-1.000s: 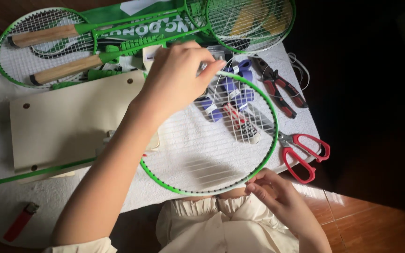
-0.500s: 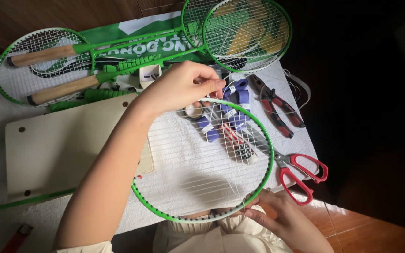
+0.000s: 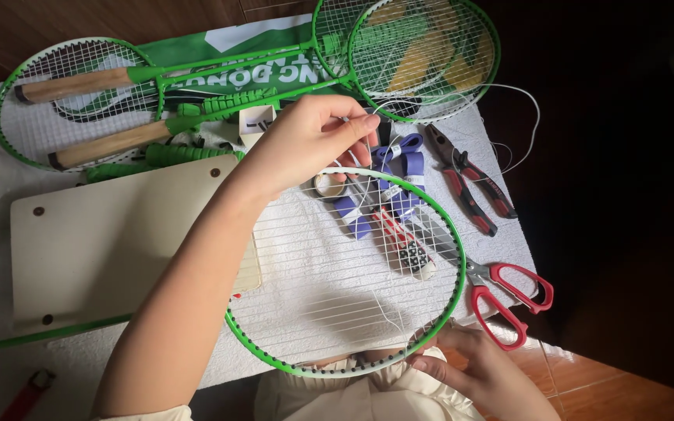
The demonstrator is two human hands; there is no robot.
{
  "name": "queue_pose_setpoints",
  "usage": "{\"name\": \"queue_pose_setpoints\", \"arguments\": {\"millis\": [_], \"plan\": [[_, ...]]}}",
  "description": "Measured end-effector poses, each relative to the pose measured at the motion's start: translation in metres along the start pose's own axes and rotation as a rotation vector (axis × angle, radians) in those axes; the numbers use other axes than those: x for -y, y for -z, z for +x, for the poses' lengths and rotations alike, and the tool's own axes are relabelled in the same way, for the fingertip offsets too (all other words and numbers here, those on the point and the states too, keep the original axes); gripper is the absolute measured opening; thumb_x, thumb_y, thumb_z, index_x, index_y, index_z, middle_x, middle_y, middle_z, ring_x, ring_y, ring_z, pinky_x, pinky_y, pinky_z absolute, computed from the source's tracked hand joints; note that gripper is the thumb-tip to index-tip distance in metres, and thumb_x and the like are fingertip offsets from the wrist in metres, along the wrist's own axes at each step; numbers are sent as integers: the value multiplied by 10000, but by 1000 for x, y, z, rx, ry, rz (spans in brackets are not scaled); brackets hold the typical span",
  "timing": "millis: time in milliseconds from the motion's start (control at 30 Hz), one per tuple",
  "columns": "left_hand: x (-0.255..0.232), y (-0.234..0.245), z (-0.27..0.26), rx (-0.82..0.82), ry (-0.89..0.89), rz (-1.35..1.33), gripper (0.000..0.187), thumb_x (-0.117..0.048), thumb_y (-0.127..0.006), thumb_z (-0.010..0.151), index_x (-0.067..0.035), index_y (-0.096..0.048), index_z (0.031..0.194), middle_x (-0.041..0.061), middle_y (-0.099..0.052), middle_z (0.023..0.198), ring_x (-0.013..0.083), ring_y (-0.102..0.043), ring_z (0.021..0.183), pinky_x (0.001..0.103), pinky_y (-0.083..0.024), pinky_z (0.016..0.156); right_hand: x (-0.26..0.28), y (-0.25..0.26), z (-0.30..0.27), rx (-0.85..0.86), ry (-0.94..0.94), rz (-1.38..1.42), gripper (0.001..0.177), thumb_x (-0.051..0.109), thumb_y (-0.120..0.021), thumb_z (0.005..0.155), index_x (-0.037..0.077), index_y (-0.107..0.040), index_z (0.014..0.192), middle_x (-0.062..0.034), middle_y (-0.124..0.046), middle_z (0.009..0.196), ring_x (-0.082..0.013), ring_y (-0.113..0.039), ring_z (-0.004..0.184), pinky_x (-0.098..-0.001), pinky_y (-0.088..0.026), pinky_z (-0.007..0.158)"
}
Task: The person manually weaves and pulls string through the grommets of a badminton racket.
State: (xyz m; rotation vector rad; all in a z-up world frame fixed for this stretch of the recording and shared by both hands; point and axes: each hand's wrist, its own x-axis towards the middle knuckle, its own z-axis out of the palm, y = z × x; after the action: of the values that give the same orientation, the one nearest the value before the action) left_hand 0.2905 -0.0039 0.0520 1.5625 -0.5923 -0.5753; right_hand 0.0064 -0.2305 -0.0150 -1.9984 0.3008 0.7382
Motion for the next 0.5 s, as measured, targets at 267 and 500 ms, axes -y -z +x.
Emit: {"name": "queue_pose_setpoints", "arguments": {"millis": [267, 500], "plan": [[1, 11, 4, -162, 35, -113, 276, -291, -579, 1038, -41, -657, 953, 41, -718, 795, 109, -718, 665, 238, -593, 570, 8, 2, 0, 25, -45, 45, 431, 342, -751, 834, 85, -826, 1172, -78, -772, 1157, -190, -683, 1143, -344, -552, 1000], [22, 36, 10, -445, -85, -291, 344, -385, -596, 1041, -47, -657, 1029, 40, -711, 847, 122, -700, 687, 268, -580, 611, 4, 1, 3, 14, -93, 5, 445, 382, -765, 830, 84, -831, 1154, -84, -776, 1119, -187, -696, 1102, -338, -569, 966]]}}
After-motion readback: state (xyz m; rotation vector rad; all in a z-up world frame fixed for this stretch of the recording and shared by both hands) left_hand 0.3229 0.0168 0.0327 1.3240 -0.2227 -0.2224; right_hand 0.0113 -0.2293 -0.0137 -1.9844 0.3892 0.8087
